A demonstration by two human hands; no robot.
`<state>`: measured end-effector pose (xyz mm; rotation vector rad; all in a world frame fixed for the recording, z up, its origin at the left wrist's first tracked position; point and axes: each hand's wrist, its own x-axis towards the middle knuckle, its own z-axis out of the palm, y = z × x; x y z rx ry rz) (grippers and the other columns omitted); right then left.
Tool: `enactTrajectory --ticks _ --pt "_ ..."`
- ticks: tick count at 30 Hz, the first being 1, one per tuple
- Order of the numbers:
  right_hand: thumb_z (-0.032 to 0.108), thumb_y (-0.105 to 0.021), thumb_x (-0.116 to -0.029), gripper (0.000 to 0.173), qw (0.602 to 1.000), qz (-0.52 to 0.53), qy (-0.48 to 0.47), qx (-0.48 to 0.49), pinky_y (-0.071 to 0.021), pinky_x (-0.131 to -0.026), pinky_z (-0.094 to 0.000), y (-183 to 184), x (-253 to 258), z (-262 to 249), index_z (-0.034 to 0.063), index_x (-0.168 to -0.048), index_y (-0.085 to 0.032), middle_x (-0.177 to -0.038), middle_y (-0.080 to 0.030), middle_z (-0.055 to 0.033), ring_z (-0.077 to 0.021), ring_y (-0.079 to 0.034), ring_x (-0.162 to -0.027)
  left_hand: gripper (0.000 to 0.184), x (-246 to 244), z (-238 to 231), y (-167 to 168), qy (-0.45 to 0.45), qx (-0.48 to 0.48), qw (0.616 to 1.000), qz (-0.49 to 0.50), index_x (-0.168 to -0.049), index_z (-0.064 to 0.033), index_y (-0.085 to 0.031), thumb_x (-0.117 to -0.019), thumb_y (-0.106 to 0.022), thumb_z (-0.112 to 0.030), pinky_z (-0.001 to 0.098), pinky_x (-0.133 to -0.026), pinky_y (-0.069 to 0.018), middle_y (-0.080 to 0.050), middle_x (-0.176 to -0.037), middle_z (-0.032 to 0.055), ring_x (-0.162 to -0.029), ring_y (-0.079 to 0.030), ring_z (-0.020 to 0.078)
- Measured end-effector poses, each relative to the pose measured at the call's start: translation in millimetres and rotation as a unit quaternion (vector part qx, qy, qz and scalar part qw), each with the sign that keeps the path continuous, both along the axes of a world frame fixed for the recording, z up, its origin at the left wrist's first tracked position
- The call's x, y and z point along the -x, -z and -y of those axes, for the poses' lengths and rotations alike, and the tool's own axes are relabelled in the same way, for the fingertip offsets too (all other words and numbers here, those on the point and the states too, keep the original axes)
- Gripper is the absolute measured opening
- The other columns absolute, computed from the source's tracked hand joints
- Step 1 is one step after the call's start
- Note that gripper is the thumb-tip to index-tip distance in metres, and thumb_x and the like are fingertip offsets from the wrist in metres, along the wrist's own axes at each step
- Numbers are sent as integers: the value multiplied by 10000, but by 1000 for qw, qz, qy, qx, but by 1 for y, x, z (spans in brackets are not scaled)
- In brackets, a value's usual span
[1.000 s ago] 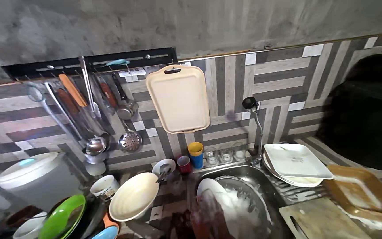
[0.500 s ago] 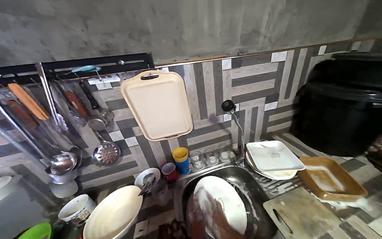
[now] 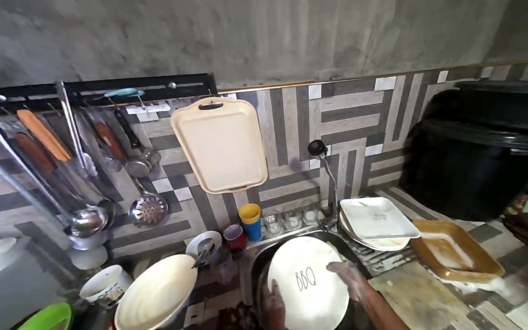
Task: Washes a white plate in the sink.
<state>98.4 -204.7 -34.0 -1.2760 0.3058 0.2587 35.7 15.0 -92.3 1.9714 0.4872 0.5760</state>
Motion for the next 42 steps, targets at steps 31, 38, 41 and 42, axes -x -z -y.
enactTrajectory --ticks 31,38,41,42 --pt "184 -500 -1072 424 861 153 -188 448 -341 -1205 -511 60 -15 -31 -57 -1417 -552 -1455 -545 -285 -407 -491 -1400 805 -3 12 -92 143 -162 960 -179 -1449 17 -493 -814 -814 -360 520 -1036 -492 -663 -1262 241 -1182 -645 364" --pt "309 -580 -1006 506 862 328 -107 370 -249 -1217 -615 1 79 -84 9 -1413 -601 -1585 -412 -253 -453 -348 -1487 504 10 22 -63 197 -142 965 -96 -1426 130 -478 -1003 -544 -137 474 -1156 -380 -556 -1394 317 -1333 -523 403" --pt "343 -650 -940 546 874 346 -80 332 -273 -1238 -550 12 32 -88 -38 -1328 -604 -1611 -378 -232 -399 -337 -1507 540 15 25 -86 241 -173 945 -136 -1408 118 -508 -957 -644 -145 467 -1165 -377 -559 -1401 303 -1344 -521 391" --pt "274 -667 -926 613 881 333 -53 331 -329 -1215 -534 20 8 -86 -46 -1431 -532 -1571 -439 -234 -385 -415 -1465 648 15 27 -88 246 -170 943 -144 -1436 102 -484 -902 -716 -182 476 -1144 -404 -569 -1393 296 -1323 -544 382"
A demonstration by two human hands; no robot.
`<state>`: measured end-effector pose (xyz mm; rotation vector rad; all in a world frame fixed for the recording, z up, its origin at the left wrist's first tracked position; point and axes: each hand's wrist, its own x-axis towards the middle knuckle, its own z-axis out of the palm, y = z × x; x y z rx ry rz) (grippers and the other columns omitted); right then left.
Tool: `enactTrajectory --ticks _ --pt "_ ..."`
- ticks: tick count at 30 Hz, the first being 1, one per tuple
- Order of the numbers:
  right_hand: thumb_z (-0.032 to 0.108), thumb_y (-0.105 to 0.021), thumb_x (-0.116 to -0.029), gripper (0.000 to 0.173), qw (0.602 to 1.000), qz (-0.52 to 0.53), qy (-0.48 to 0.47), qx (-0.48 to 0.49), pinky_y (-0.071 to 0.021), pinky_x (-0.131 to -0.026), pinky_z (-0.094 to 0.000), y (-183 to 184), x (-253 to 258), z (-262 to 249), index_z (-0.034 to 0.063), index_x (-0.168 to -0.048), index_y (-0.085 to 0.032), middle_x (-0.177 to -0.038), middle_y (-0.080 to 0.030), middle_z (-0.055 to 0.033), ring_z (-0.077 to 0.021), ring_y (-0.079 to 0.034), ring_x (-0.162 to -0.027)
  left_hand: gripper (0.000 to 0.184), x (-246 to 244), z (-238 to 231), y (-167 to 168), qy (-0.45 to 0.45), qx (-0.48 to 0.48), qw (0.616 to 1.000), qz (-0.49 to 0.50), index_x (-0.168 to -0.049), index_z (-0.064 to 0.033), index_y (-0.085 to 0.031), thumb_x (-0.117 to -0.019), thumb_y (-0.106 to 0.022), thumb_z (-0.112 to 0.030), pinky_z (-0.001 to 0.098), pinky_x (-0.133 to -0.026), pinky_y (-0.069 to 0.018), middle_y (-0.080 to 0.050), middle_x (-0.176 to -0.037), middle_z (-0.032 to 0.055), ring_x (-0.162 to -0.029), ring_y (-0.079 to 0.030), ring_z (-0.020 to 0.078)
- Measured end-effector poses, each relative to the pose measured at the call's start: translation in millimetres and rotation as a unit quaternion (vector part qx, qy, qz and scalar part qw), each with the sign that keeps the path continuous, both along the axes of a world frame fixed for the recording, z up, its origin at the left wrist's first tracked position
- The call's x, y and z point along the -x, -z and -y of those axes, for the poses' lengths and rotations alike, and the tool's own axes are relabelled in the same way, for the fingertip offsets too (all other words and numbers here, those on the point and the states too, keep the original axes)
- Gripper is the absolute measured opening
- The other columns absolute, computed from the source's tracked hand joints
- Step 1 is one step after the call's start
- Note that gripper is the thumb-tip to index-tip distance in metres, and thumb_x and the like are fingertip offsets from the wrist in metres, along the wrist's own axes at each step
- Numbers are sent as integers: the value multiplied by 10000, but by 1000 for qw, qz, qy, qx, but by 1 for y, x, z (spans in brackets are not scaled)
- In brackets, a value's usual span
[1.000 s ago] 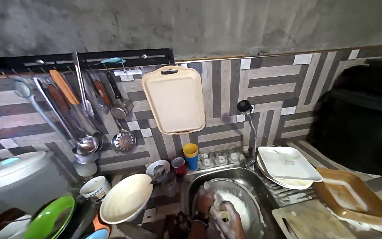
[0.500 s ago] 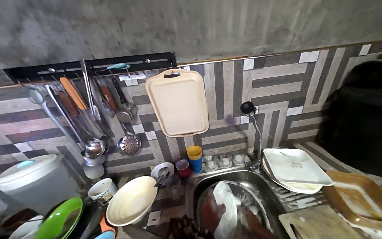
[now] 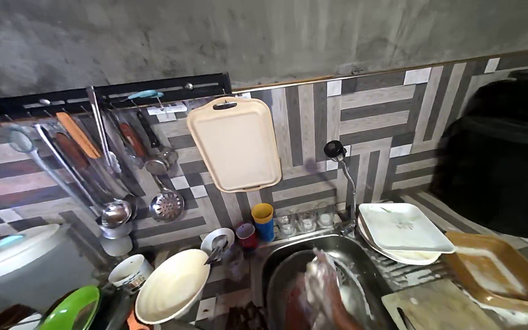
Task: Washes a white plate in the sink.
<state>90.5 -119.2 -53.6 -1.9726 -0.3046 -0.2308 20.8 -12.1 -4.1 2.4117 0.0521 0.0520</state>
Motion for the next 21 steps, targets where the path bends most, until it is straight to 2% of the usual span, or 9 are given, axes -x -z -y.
enactTrajectory --ticks 3,5,8,11,12,14,15,18,21 --pt "193 -518 -1062 490 985 -138 52 -89 -411 -1159 -492 22 -53 13 -47 -1483 -448 -1450 -540 -274 -367 -523 -1361 852 -10 -3 16 -25 51 998 7 -1474 49 -427 -773 -837 -208 519 -1062 -485 -620 -1302 286 -1222 -616 382" --pt "161 -480 -1078 461 984 -175 44 -15 -362 -1193 -505 21 -60 14 -80 -1470 -467 -1472 -507 -315 -413 -476 -1404 864 -14 -3 10 -30 62 998 -3 -1474 54 -416 -763 -836 -200 509 -1054 -487 -619 -1297 285 -1218 -616 375" --pt "247 -539 -1038 508 996 -70 2 49 -375 -1194 -507 -6 -23 -11 -53 -1446 -510 -1459 -544 -262 -383 -494 -1400 760 -17 -9 10 -5 39 998 41 -1418 112 -468 -797 -763 -210 436 -1078 -465 -609 -1323 279 -1249 -595 339" --pt "261 -483 -1045 545 993 45 -37 99 -190 -1264 -580 -12 -5 -20 15 -1530 -454 -1606 -425 -166 -362 -310 -1535 640 -13 -17 17 19 22 998 55 -1358 134 -537 -829 -740 -164 487 -1107 -429 -602 -1321 315 -1267 -574 397" --pt "229 -484 -1041 524 995 28 -27 94 -218 -1257 -563 -5 -18 -12 26 -1523 -469 -1599 -435 -164 -347 -328 -1527 724 -10 -17 15 12 43 998 36 -1410 112 -490 -814 -790 -169 504 -1091 -455 -605 -1316 311 -1252 -589 396" --pt "152 -467 -1056 467 998 -54 2 -24 -339 -1224 -479 22 -53 9 -18 -1491 -481 -1525 -503 -214 -320 -449 -1450 821 -5 -17 15 -6 83 996 16 -1446 63 -449 -765 -833 -188 527 -1033 -499 -630 -1262 295 -1188 -626 384" --pt "163 -421 -1087 445 988 -114 1 -105 -365 -1210 -435 37 -65 19 -16 -1492 -471 -1518 -509 -208 -287 -473 -1428 844 0 -16 16 -9 97 995 15 -1457 61 -442 -761 -834 -209 529 -1029 -503 -634 -1255 293 -1183 -628 380" --pt "326 -396 -1114 480 956 -216 18 -197 -436 -1142 -455 65 -85 33 -17 -1407 -559 -1414 -590 -221 -288 -557 -1328 836 10 -13 16 -21 115 993 17 -1457 69 -426 -766 -832 -170 530 -1026 -504 -635 -1243 303 -1175 -631 388" --pt "408 -455 -1091 525 976 -193 68 -69 -470 -1037 -563 32 -93 28 -48 -1153 -708 -1163 -695 -266 -384 -645 -1153 856 12 -24 28 -33 108 994 12 -1460 59 -428 -757 -855 -176 519 -1031 -502 -636 -1249 294 -1178 -633 379"
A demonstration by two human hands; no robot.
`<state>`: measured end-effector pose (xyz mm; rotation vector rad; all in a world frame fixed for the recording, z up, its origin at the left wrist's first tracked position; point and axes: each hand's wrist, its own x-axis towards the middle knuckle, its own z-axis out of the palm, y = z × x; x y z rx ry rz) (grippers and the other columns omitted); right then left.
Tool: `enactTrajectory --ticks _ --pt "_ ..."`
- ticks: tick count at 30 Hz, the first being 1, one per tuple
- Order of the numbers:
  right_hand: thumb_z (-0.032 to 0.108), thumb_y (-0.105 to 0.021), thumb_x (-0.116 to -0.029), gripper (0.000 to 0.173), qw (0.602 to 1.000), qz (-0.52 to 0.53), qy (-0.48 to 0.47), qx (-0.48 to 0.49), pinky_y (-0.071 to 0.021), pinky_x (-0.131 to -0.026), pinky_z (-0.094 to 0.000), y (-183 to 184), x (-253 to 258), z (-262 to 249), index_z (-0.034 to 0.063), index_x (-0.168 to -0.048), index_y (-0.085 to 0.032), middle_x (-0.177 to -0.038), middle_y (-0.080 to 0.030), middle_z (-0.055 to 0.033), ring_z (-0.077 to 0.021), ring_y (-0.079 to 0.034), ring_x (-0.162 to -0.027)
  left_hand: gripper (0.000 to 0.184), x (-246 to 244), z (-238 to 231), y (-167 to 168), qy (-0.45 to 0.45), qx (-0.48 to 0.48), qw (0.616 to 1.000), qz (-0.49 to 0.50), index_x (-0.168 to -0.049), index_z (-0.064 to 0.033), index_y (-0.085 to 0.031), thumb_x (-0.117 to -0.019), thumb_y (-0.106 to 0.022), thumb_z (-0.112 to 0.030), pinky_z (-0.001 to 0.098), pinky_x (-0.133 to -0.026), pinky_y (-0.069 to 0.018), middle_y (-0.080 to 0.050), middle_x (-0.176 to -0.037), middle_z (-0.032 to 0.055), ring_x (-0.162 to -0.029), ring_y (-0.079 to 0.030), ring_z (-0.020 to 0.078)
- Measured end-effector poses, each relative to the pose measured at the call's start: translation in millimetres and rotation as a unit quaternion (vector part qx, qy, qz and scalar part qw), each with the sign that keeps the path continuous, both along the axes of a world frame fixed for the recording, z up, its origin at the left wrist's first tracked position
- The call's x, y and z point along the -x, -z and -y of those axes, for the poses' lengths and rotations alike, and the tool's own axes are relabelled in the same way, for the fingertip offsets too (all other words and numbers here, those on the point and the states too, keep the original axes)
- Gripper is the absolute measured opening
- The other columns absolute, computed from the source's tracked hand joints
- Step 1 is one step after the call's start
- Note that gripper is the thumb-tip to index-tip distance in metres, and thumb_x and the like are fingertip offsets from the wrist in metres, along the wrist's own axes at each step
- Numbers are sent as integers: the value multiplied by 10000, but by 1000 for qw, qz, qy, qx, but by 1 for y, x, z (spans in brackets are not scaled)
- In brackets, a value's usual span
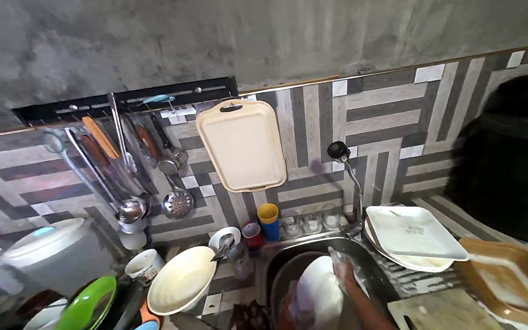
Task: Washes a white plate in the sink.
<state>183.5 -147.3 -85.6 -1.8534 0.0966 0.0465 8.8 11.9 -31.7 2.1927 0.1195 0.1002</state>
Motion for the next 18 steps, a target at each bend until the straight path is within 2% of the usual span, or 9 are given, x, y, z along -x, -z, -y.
enactTrajectory --ticks 1,4,6,7,8,11,14,16,18 --pt "411 -446 -1092 524 998 17 -19 63 -477 -1008 -581 -25 7 -4 -37 -1118 -715 -1115 -703 -263 -399 -655 -1114 850 -4 -3 2 -4 -9 1000 0 -1456 56 -440 -761 -858 -196 523 -1033 -500 -637 -1250 292 -1182 -630 382" --pt "356 -406 -1094 460 947 100 -151 265 -476 -1060 -560 -93 56 -33 24 -1218 -700 -1200 -706 -219 -380 -647 -1198 766 -19 4 -19 13 -81 996 -19 -1450 34 -493 -840 -796 -317 496 -1107 -448 -614 -1345 253 -1277 -584 357" --pt "253 -457 -1062 377 898 198 -209 333 -429 -1064 -595 -97 81 -43 32 -1255 -695 -1227 -694 -224 -399 -626 -1216 583 -24 15 -38 41 -154 987 -33 -1322 32 -619 -916 -716 -375 470 -1129 -410 -636 -1327 226 -1284 -577 342" --pt "230 -489 -1044 365 899 221 -201 322 -418 -1077 -596 -89 80 -39 27 -1264 -699 -1237 -692 -225 -401 -621 -1223 555 -27 15 -31 47 -161 986 -9 -1278 34 -650 -902 -722 -367 481 -1108 -431 -660 -1279 230 -1245 -601 350" --pt "206 -514 -1034 353 915 232 -168 286 -434 -1082 -586 -78 71 -33 3 -1245 -711 -1225 -699 -236 -406 -634 -1210 614 -27 15 -26 43 -148 988 -4 -1335 50 -607 -891 -747 -350 502 -1106 -441 -649 -1288 255 -1247 -603 370" --pt "205 -420 -1103 394 982 93 -61 155 -450 -1109 -520 -35 26 -9 -50 -1297 -648 -1279 -668 -258 -387 -621 -1244 703 -17 21 -20 -3 -116 993 -27 -1413 2 -521 -855 -769 -345 534 -1029 -501 -661 -1245 244 -1174 -645 365" --pt "208 -376 -1120 418 994 -3 -21 108 -396 -1158 -528 1 7 -2 -37 -1376 -597 -1378 -611 -272 -398 -553 -1336 726 -6 21 -13 -34 -87 996 6 -1413 37 -523 -834 -792 -311 548 -1027 -498 -664 -1226 270 -1164 -645 393" --pt "202 -369 -1116 421 981 24 -68 178 -398 -1158 -526 -26 18 -11 -27 -1387 -595 -1379 -614 -262 -398 -555 -1337 754 -7 16 -9 -38 -95 995 1 -1417 33 -516 -818 -800 -325 555 -1019 -499 -669 -1215 269 -1157 -648 398" --pt "281 -400 -1101 438 961 82 -130 231 -448 -1109 -540 -66 40 -28 -19 -1291 -657 -1300 -659 -243 -387 -605 -1269 768 -11 15 -8 -25 -101 995 -11 -1438 28 -490 -833 -786 -341 553 -1023 -499 -662 -1235 262 -1169 -644 389"
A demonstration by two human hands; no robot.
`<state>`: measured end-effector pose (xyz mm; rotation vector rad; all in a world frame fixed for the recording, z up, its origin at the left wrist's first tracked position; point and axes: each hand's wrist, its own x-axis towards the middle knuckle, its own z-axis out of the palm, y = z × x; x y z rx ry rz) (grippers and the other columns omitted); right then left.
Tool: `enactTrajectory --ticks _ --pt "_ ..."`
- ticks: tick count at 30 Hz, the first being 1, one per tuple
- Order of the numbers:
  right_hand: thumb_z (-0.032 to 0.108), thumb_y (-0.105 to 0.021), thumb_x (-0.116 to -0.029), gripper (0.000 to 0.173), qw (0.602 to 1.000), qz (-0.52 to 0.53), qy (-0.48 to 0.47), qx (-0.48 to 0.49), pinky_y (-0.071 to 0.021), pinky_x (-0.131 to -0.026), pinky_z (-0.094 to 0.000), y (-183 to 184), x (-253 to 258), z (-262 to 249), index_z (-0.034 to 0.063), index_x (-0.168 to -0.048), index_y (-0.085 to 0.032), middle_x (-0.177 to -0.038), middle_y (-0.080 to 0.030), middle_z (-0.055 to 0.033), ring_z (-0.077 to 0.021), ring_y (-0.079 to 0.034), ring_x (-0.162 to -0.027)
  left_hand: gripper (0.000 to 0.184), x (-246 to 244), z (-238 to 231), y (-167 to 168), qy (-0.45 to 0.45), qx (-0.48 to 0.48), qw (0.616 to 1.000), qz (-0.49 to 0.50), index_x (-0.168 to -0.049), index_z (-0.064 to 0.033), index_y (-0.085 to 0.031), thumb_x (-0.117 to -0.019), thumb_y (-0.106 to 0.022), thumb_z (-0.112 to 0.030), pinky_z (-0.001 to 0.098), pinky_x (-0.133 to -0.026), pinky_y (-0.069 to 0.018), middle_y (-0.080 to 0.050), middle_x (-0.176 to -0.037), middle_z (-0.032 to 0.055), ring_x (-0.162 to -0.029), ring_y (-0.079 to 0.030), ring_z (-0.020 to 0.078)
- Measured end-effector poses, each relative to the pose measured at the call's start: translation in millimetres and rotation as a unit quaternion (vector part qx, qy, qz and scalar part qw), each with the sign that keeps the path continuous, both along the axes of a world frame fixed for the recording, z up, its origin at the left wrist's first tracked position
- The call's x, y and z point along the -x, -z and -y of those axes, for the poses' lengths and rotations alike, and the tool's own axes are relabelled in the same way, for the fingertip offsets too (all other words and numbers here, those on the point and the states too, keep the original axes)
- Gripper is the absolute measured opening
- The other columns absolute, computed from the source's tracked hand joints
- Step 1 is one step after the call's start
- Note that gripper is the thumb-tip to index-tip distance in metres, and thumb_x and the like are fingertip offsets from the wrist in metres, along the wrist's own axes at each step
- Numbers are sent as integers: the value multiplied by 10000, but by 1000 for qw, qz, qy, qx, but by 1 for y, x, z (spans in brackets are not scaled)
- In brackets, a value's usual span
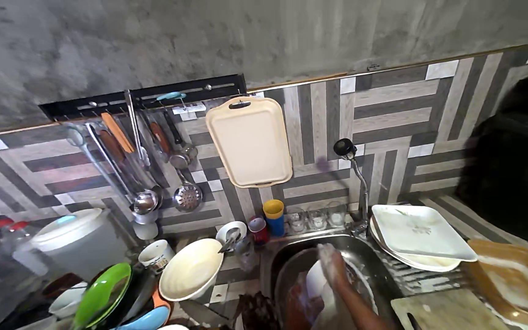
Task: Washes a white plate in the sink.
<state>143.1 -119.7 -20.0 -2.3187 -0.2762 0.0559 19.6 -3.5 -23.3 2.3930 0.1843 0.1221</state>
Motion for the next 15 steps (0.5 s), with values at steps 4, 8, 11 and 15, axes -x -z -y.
enactTrajectory --ticks 4,8,11,15 --pt "243 -464 -1064 385 993 75 -83 31 -415 -1118 -543 -15 21 -8 -19 -1217 -703 -1236 -688 -232 -382 -614 -1242 755 -1 7 3 2 14 999 34 -1430 40 -509 -826 -798 -309 533 -1041 -499 -659 -1256 259 -1183 -643 374" --pt "280 -457 -1098 425 966 -46 98 -233 -446 -1092 -547 50 -17 19 -55 -1265 -657 -1265 -663 -274 -380 -615 -1232 737 10 11 -2 -15 5 1000 -11 -1444 4 -503 -851 -780 -335 525 -1058 -489 -648 -1286 248 -1207 -631 370" --pt "215 -403 -1113 426 938 -115 117 -304 -407 -1168 -470 105 -8 33 -41 -1427 -534 -1444 -561 -246 -318 -528 -1366 750 20 9 5 -22 33 999 36 -1433 58 -493 -845 -794 -297 530 -1060 -487 -636 -1282 287 -1204 -627 400" --pt "146 -407 -1100 388 976 -64 143 -153 -392 -1160 -537 99 -21 28 -62 -1378 -579 -1393 -585 -294 -405 -535 -1348 764 14 -7 10 -27 29 999 2 -1443 27 -492 -825 -808 -291 555 -1031 -499 -662 -1233 282 -1166 -648 409"
